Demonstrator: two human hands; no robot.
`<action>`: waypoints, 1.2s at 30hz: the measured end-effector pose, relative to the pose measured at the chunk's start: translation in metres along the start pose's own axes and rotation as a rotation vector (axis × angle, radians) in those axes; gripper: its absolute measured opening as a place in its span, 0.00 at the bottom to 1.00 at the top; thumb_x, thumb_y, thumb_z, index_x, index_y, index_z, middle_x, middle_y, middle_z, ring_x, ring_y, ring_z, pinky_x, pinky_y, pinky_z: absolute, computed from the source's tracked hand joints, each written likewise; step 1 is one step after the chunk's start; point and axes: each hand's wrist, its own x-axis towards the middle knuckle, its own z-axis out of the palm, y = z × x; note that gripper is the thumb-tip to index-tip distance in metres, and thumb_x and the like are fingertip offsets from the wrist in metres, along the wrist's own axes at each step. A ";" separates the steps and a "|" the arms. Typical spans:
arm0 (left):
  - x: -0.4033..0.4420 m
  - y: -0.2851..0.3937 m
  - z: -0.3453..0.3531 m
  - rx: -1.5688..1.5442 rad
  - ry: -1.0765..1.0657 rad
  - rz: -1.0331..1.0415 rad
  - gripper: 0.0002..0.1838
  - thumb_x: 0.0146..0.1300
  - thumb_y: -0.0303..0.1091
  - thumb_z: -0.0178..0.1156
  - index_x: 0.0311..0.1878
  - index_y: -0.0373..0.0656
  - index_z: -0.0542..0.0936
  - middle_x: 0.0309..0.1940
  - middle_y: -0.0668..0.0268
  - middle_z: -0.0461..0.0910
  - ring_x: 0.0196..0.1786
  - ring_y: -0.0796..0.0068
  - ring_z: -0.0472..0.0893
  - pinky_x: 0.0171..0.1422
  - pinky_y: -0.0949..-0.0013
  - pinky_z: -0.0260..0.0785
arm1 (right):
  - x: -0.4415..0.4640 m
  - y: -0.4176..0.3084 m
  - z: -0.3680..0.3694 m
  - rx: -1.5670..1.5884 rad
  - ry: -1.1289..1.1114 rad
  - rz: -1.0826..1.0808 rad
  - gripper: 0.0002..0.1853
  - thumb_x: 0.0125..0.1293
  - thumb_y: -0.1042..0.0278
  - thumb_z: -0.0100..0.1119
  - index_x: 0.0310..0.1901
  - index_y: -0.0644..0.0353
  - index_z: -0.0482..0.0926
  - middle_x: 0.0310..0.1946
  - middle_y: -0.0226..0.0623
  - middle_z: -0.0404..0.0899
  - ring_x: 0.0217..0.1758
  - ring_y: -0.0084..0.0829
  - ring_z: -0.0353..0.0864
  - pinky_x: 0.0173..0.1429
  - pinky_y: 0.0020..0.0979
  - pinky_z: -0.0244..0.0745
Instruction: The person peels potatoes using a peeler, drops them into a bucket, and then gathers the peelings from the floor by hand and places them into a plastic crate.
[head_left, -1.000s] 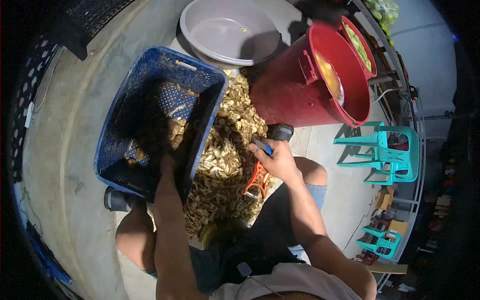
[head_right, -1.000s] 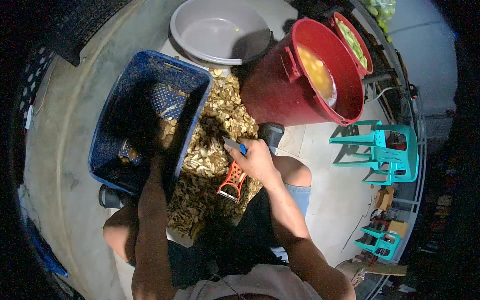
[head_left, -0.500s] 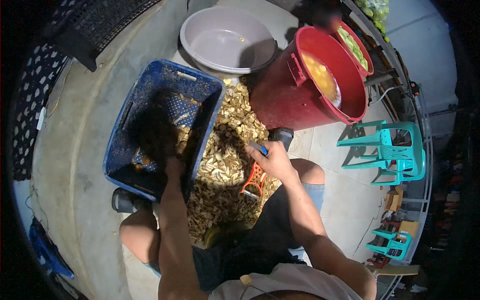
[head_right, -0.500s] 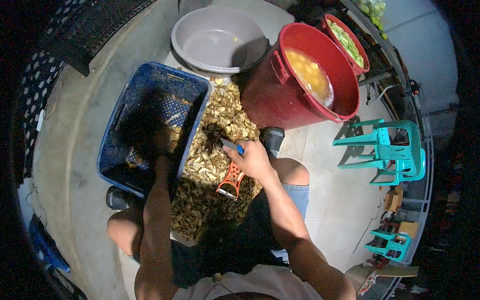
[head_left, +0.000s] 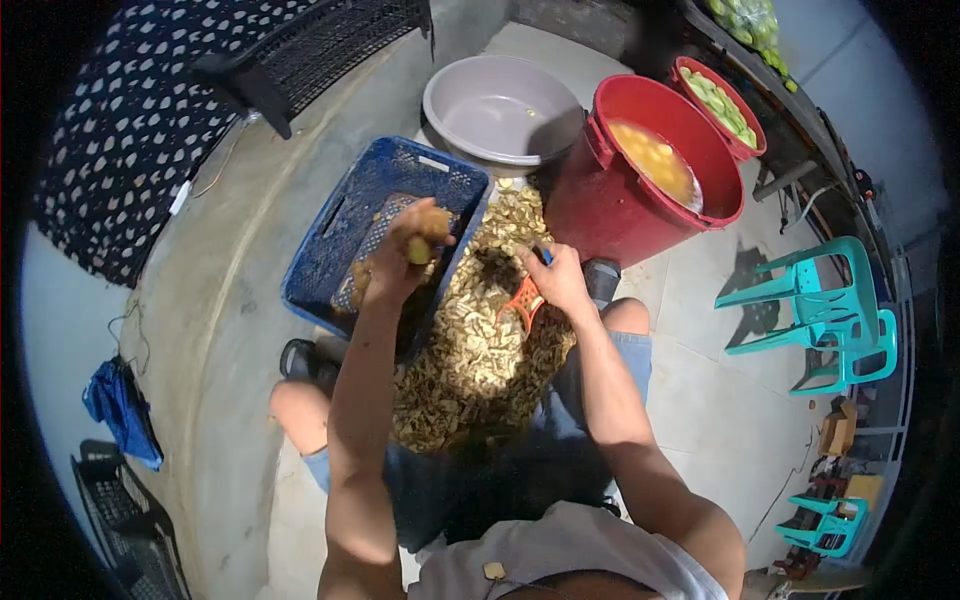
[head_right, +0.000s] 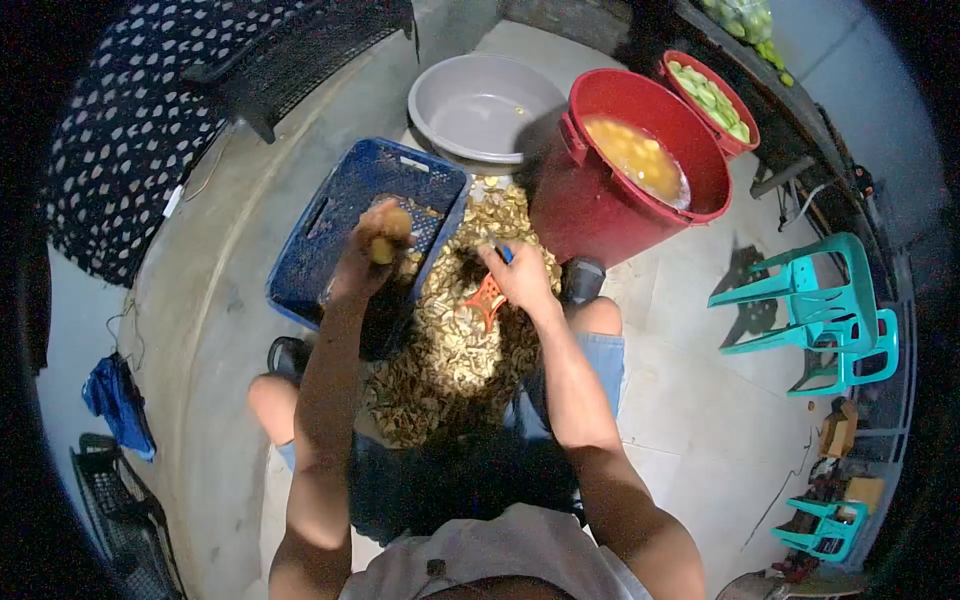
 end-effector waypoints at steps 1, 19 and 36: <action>-0.012 0.001 0.015 0.020 -0.111 0.014 0.22 0.66 0.42 0.57 0.56 0.37 0.75 0.39 0.62 0.77 0.41 0.69 0.79 0.44 0.70 0.74 | 0.000 0.010 0.009 0.100 0.091 -0.046 0.23 0.64 0.51 0.62 0.27 0.69 0.79 0.12 0.42 0.71 0.17 0.28 0.66 0.26 0.38 0.64; -0.125 -0.091 0.010 0.026 -0.021 -0.061 0.24 0.56 0.18 0.65 0.57 0.33 0.72 0.47 0.63 0.76 0.46 0.73 0.79 0.45 0.71 0.74 | -0.039 -0.008 0.047 0.180 0.354 0.055 0.23 0.65 0.56 0.60 0.21 0.67 0.73 0.13 0.33 0.69 0.18 0.22 0.63 0.25 0.35 0.61; -0.129 -0.090 0.018 0.092 -0.127 0.008 0.22 0.57 0.17 0.62 0.56 0.34 0.74 0.48 0.62 0.80 0.49 0.71 0.80 0.52 0.71 0.72 | -0.026 0.013 0.030 -0.119 0.397 -0.275 0.13 0.61 0.63 0.58 0.40 0.61 0.84 0.22 0.52 0.79 0.30 0.39 0.84 0.38 0.41 0.76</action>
